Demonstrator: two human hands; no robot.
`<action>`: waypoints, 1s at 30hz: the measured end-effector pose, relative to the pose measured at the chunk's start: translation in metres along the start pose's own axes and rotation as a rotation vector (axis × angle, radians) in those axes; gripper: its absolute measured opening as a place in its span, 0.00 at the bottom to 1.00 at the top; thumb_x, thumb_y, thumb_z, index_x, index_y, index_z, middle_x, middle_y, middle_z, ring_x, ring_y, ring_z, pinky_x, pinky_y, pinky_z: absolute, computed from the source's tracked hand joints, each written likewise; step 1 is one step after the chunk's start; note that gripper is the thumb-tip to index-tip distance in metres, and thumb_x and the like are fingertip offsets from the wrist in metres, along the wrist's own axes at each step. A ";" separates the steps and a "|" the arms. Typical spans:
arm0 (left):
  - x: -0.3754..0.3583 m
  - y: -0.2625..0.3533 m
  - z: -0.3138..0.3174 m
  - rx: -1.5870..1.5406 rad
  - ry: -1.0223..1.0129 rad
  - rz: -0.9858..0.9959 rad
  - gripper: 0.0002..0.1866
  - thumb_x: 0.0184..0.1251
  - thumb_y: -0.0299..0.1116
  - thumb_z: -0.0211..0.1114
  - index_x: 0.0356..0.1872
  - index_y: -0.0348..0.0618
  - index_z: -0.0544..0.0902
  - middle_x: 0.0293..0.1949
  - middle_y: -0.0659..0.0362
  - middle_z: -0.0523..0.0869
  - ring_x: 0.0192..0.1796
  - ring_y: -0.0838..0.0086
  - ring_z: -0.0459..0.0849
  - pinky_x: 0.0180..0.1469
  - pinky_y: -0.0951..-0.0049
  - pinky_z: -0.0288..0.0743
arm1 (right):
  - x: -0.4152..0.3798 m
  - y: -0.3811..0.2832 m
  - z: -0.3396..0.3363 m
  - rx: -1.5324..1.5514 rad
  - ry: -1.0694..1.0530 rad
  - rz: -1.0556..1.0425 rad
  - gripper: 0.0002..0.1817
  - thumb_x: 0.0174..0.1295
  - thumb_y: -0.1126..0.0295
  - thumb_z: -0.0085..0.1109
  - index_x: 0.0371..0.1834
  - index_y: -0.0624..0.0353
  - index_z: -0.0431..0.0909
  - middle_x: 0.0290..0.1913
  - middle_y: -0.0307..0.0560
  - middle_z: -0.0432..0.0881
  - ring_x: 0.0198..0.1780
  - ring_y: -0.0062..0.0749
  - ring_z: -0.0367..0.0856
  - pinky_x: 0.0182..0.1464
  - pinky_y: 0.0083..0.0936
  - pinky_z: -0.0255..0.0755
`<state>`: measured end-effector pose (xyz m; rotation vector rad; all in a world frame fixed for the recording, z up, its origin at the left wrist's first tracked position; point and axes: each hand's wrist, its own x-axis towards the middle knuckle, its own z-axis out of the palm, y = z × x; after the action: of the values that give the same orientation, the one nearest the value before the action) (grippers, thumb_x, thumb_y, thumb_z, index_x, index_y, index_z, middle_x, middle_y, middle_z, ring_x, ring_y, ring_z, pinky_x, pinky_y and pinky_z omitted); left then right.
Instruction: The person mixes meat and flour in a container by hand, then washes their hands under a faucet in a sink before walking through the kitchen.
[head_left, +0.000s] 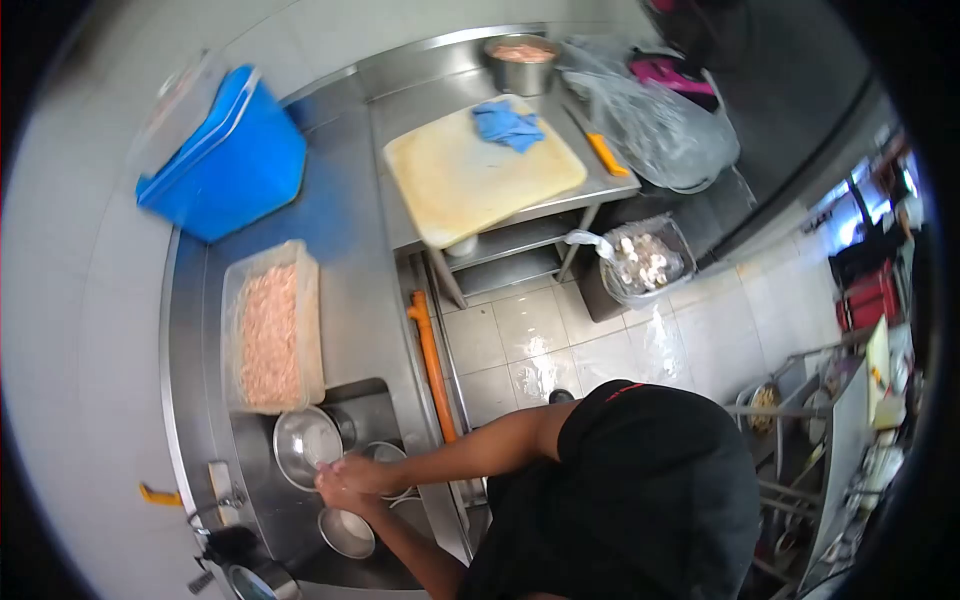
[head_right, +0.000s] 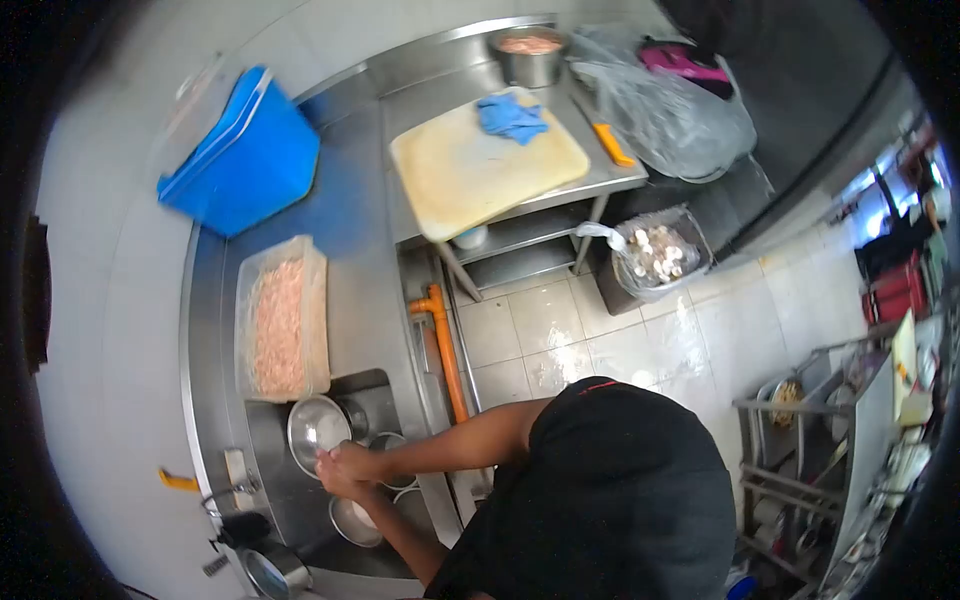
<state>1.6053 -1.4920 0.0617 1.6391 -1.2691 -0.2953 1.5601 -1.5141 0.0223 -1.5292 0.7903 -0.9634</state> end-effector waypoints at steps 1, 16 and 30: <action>-0.004 0.004 0.017 0.169 -0.036 0.273 0.13 0.61 0.37 0.53 0.27 0.35 0.74 0.27 0.56 0.75 0.29 0.67 0.75 0.35 0.67 0.70 | -0.019 -0.025 -0.039 0.001 0.047 -0.015 0.14 0.59 0.69 0.41 0.34 0.65 0.76 0.29 0.51 0.80 0.36 0.30 0.79 0.38 0.27 0.70; -0.229 0.105 0.321 0.238 -1.731 0.402 0.22 0.67 0.41 0.41 0.42 0.33 0.78 0.31 0.53 0.85 0.45 0.64 0.79 0.49 0.67 0.68 | -0.534 0.052 -0.284 -0.051 0.611 0.883 0.49 0.56 0.31 0.12 0.31 0.61 0.82 0.46 0.54 0.78 0.57 0.48 0.67 0.63 0.36 0.53; -0.488 0.237 0.384 0.366 -2.099 1.584 0.25 0.61 0.38 0.43 0.55 0.29 0.67 0.57 0.36 0.65 0.59 0.47 0.65 0.60 0.62 0.59 | -0.722 0.228 0.163 0.518 1.158 1.471 0.17 0.47 0.66 0.66 0.40 0.61 0.78 0.36 0.46 0.82 0.39 0.38 0.78 0.38 0.37 0.73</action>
<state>0.9962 -1.2842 -0.1027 -0.6590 -3.6212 -0.7469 1.3890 -0.8434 -0.3264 0.3939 1.8386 -0.6570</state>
